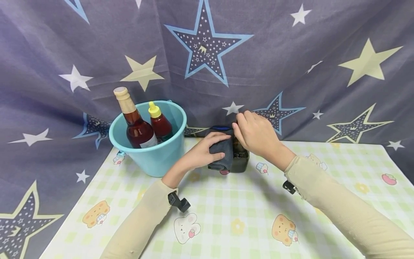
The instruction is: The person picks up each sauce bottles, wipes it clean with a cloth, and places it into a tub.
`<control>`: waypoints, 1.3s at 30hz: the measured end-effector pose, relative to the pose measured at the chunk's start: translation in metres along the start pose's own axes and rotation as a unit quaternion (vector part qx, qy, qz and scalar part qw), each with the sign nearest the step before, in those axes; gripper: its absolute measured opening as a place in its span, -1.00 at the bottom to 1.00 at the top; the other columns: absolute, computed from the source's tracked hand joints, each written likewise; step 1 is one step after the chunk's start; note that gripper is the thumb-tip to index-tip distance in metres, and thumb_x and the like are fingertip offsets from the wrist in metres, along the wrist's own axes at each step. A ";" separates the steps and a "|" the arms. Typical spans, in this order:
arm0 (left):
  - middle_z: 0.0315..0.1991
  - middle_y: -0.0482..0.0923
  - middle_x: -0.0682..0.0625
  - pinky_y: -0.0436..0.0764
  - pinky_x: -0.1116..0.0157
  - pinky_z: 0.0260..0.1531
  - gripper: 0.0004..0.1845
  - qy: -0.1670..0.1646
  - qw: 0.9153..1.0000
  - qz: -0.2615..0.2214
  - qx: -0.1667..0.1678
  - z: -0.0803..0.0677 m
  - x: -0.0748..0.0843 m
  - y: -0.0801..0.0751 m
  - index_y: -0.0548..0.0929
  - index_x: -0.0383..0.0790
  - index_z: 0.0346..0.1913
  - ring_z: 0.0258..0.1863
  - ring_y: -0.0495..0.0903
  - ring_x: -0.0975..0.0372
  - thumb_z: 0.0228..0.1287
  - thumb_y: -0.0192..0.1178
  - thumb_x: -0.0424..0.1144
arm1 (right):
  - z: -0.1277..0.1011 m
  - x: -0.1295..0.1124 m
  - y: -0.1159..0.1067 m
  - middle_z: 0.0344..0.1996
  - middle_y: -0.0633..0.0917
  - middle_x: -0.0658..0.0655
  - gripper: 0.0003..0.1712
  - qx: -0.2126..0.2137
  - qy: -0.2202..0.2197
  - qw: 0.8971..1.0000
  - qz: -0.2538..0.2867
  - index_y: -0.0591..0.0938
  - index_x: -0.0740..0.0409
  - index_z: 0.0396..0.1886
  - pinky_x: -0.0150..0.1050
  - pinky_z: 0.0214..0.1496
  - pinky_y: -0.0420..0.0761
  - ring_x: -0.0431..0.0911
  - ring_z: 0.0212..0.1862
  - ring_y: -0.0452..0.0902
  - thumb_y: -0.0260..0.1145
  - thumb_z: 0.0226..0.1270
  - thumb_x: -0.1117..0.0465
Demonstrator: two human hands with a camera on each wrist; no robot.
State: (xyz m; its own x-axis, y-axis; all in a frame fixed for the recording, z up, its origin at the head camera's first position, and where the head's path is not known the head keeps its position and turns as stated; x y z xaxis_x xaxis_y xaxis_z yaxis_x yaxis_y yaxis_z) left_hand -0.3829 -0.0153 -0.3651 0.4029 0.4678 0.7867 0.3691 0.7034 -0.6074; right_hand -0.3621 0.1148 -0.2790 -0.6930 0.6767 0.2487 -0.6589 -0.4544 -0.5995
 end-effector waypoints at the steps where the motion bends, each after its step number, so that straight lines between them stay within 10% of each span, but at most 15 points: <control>1: 0.55 0.18 -0.11 0.34 0.00 0.45 -0.36 0.000 1.000 -0.002 -0.003 0.000 -0.001 0.000 0.38 -0.11 0.52 0.53 0.23 0.00 0.43 0.25 -0.34 | 0.000 0.000 0.000 -0.58 0.40 0.18 -0.50 0.000 0.000 1.000 0.000 0.47 0.35 -0.31 -0.19 -0.64 0.28 -0.01 -0.63 0.24 -0.18 0.67 0.06; 39: 0.57 0.14 -0.11 0.36 0.04 0.44 -0.34 -0.095 0.994 -0.030 -0.043 0.003 -0.035 0.011 0.31 -0.06 0.57 0.53 0.22 -0.01 0.47 0.19 -0.35 | 0.000 0.000 0.000 -0.59 0.39 0.18 -0.52 -0.001 0.008 1.000 -0.003 0.47 0.35 -0.30 -0.18 -0.64 0.26 0.01 -0.63 0.25 -0.17 0.66 0.07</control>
State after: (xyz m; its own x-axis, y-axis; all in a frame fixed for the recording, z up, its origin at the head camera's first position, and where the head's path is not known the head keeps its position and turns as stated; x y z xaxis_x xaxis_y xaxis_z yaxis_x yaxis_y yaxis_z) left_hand -0.3951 -0.0225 -0.3991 0.2155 0.5258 0.8229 0.4613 0.6879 -0.5603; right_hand -0.3621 0.1143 -0.2788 -0.6844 0.6882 0.2408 -0.6628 -0.4496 -0.5988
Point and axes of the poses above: each hand's wrist, its own z-axis towards the middle knuckle, its own y-axis out of the palm, x = y × z, the point moved 8 cm from there along z, towards the middle knuckle
